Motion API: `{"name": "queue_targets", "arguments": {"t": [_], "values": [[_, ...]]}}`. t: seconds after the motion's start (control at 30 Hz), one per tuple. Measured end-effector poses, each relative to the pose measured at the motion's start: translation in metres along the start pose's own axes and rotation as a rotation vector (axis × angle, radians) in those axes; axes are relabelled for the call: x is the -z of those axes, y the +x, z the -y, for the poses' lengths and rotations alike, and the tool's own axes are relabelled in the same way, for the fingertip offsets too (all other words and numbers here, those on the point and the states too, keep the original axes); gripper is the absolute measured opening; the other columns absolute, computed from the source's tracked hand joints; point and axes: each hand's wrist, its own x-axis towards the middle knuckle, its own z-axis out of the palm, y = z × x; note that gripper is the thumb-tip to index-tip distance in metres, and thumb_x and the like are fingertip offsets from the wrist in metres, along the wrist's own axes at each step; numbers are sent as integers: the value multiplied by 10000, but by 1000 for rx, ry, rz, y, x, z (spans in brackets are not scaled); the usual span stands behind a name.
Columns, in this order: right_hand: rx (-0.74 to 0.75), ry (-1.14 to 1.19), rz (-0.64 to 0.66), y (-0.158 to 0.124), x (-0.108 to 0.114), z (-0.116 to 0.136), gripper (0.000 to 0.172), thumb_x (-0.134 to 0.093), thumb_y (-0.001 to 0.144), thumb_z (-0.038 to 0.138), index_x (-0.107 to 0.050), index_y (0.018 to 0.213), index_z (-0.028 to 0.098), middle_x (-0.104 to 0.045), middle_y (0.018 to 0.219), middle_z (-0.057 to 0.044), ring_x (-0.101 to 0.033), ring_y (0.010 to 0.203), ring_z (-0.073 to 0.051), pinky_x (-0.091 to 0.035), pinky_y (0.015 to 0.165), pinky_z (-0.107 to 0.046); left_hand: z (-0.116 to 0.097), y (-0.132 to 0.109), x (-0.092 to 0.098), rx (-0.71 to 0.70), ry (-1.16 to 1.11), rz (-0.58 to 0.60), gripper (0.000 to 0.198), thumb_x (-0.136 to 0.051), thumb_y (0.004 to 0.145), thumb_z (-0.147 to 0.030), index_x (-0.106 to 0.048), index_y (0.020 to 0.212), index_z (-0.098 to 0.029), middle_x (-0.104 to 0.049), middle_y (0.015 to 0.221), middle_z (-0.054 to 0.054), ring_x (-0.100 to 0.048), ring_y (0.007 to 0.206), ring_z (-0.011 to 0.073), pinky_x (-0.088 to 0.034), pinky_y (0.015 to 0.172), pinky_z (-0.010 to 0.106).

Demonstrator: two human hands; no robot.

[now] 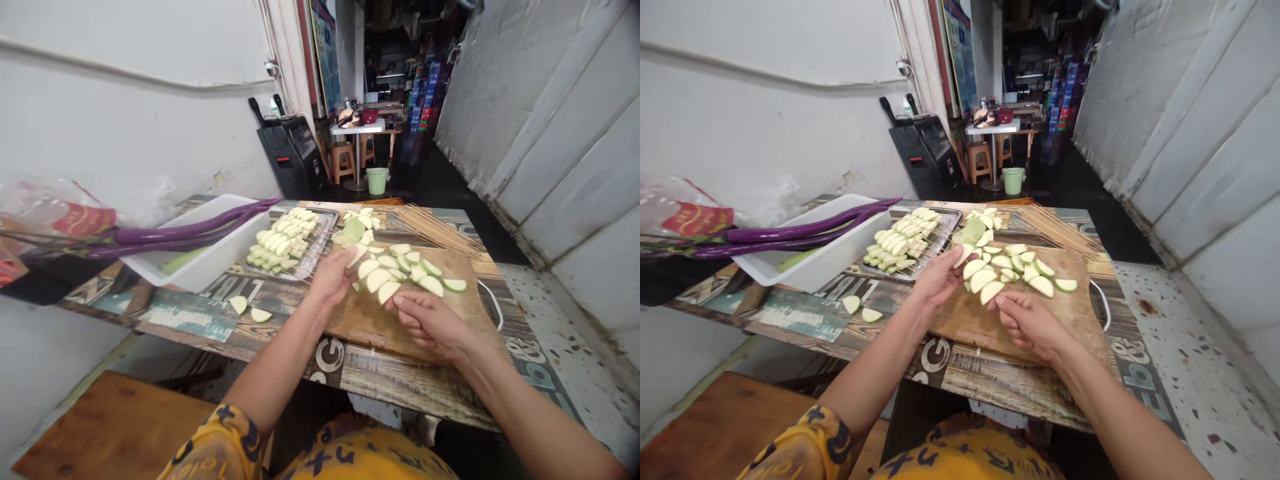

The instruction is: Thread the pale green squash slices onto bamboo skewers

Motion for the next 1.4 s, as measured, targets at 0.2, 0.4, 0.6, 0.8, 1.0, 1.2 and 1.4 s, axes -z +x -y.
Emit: {"name": "queue_targets", "arguments": {"t": [0.2, 0.4, 0.6, 0.8, 1.0, 1.2, 1.4], "values": [[13, -25, 19, 2, 4, -2, 293, -489, 793, 470, -549, 851, 189, -230, 457, 102, -122, 343, -37, -165, 306, -159, -1, 1, 1, 3, -9, 13, 257, -689, 663, -284, -623, 829, -99, -679, 767, 93, -643, 687, 161, -506, 684, 288], [514, -613, -349, 7, -3, -13, 283, -467, 809, 380, -606, 681, 170, -519, 599, -23, -464, 576, -127, -361, 539, -236, -3, 0, 0, -1, -4, -43, 228, -689, 663, -270, -603, 792, -103, -673, 732, 84, -644, 683, 153, -500, 683, 277], [22, -96, -46, 0, -1, -2, 301, -482, 793, 465, -561, 839, 178, -298, 474, 92, -160, 343, -29, -140, 314, -159, -6, -3, -4, 8, 45, -75, 196, -660, 692, -245, -613, 787, -81, -665, 688, 94, -632, 628, 149, -504, 628, 267], [-131, 223, 131, 0, 8, 1, 267, -558, 764, 438, -539, 839, 182, -197, 447, 123, -72, 344, -17, -114, 268, -122, -6, 0, 1, 30, 71, -58, 204, -656, 701, -255, -625, 801, -80, -662, 703, 91, -619, 617, 134, -511, 636, 268], [21, 123, -84, 3, -2, -4, 298, -545, 762, 461, -555, 845, 175, -289, 450, 111, -133, 328, -6, -146, 283, -120, -3, -7, -6, 161, -49, 128, 302, -619, 727, -380, -614, 938, -163, -661, 847, 66, -622, 730, 145, -518, 666, 287], [86, -24, -146, 5, -7, -7, 314, -512, 776, 470, -568, 844, 169, -312, 461, 99, -173, 328, -15, -148, 298, -144, 11, -13, -13, 195, 32, 190, 202, -662, 697, -277, -629, 820, -121, -652, 775, 53, -590, 646, 118, -505, 608, 261], [190, -177, -197, 6, -8, -10, 326, -485, 799, 467, -578, 840, 157, -332, 486, 79, -231, 346, -23, -178, 317, -163, 17, -13, -11, 160, 29, 202, 210, -680, 677, -271, -631, 792, -103, -650, 772, 65, -585, 638, 120, -490, 616, 265]]}}
